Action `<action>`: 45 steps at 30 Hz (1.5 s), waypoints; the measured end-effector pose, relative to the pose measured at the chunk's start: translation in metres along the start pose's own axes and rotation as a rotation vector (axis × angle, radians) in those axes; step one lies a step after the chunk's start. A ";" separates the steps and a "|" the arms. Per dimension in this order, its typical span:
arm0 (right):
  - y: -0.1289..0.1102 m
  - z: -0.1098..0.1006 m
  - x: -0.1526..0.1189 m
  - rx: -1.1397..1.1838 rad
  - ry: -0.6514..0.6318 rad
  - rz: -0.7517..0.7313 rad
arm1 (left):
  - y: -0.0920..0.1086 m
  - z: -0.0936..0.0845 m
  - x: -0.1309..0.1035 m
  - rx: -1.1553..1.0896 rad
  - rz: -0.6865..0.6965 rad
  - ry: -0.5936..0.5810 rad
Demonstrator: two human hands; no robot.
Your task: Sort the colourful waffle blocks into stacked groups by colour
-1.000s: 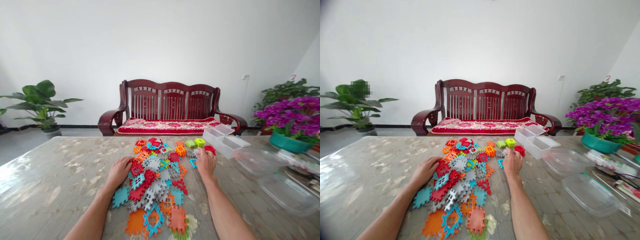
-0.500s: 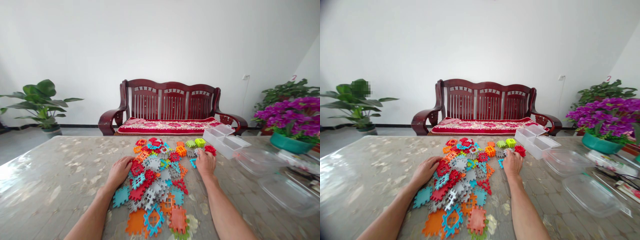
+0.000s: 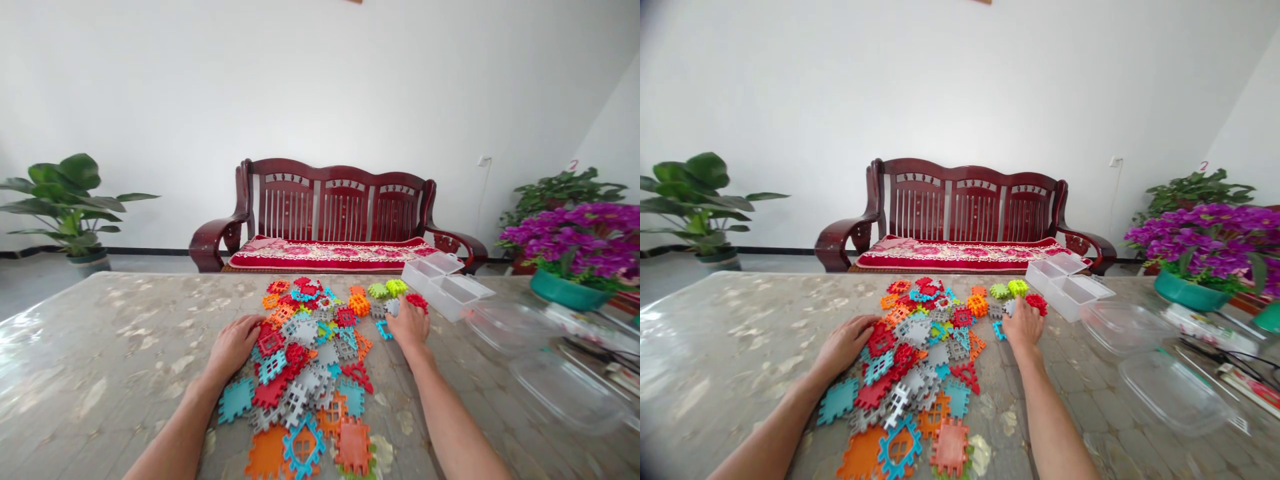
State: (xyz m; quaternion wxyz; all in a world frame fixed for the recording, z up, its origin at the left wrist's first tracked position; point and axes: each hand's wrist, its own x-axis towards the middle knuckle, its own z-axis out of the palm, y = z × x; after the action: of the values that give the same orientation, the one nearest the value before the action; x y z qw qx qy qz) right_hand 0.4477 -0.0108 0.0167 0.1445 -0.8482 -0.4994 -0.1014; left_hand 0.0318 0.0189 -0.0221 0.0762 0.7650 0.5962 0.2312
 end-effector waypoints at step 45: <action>-0.065 -0.011 -0.069 0.392 0.001 -0.693 | 0.010 -0.007 -0.003 -0.001 -0.031 -0.002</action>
State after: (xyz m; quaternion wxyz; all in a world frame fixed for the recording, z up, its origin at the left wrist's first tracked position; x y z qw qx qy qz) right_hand 0.3573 -0.0417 0.0144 0.2611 -0.5859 -0.7657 -0.0476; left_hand 0.0373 0.0120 -0.0128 0.0807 0.7558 0.6080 0.2294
